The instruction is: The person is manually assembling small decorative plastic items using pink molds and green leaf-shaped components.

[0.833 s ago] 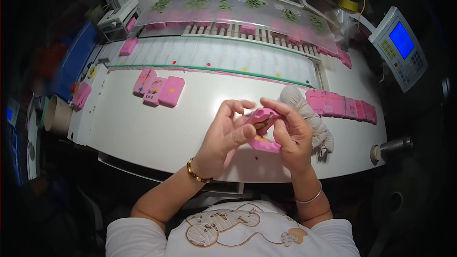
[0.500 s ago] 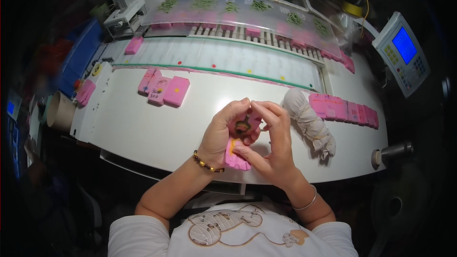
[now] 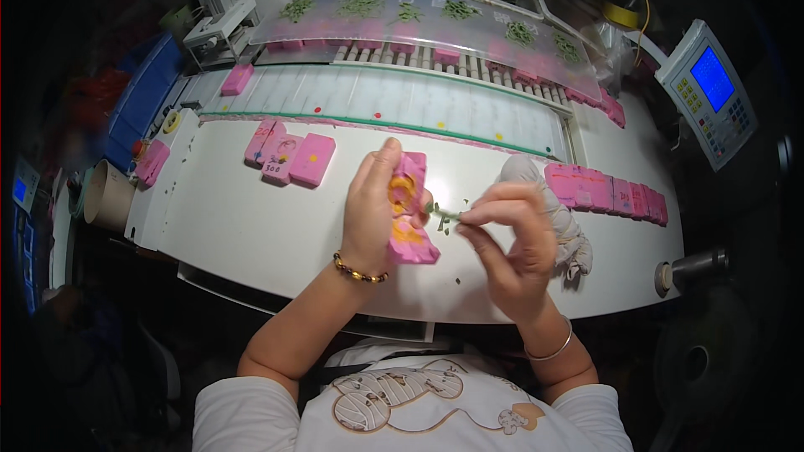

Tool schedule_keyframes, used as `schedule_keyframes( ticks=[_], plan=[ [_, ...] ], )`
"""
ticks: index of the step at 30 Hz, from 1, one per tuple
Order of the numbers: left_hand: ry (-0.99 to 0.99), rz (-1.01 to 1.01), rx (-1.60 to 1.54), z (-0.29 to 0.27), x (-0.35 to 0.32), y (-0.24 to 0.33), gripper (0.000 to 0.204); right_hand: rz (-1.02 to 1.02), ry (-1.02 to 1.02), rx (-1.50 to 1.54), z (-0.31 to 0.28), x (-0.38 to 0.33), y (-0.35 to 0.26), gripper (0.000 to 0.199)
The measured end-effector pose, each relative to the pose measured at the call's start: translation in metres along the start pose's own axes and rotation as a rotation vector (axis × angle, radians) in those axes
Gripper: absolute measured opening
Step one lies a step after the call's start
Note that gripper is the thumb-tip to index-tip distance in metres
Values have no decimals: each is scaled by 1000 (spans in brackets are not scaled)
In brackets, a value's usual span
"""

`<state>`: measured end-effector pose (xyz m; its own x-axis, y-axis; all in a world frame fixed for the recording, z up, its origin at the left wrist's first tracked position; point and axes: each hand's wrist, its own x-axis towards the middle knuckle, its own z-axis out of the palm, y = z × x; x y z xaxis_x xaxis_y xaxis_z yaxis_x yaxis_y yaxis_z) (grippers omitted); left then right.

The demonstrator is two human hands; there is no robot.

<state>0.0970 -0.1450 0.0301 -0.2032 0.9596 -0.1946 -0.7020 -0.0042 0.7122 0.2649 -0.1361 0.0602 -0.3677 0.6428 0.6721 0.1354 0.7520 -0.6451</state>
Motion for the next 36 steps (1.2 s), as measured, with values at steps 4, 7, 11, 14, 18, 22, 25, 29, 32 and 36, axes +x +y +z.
schedule_keyframes(
  ticks=[4,7,11,14,18,22,25,29,32,36],
  plan=[
    [-222,-113,-114,-14,-5,3,49,-355,86,-371,-14,7,4,25],
    [-387,-249,118,-4,-24,2,35,-447,17,-476,-14,-3,9,25],
    [-504,-228,87,-8,-26,-1,16,-431,-48,-419,-12,-6,8,22],
    [-506,-161,81,-5,-26,-2,13,-210,-14,-181,-4,-11,6,17],
    [-427,150,376,-4,-22,-2,5,415,104,544,9,-22,11,10],
    [-347,604,759,0,-16,1,4,759,-29,535,-4,-23,28,14],
    [-363,764,960,1,-10,6,6,525,-109,170,-18,-13,31,17],
    [-427,674,1111,-1,-5,5,9,322,-222,22,-24,6,22,16],
    [-493,378,1084,-1,-5,11,10,408,-414,39,-32,17,27,15],
    [-463,-40,833,-11,5,15,18,825,-833,171,-66,65,63,12]
  ],
)
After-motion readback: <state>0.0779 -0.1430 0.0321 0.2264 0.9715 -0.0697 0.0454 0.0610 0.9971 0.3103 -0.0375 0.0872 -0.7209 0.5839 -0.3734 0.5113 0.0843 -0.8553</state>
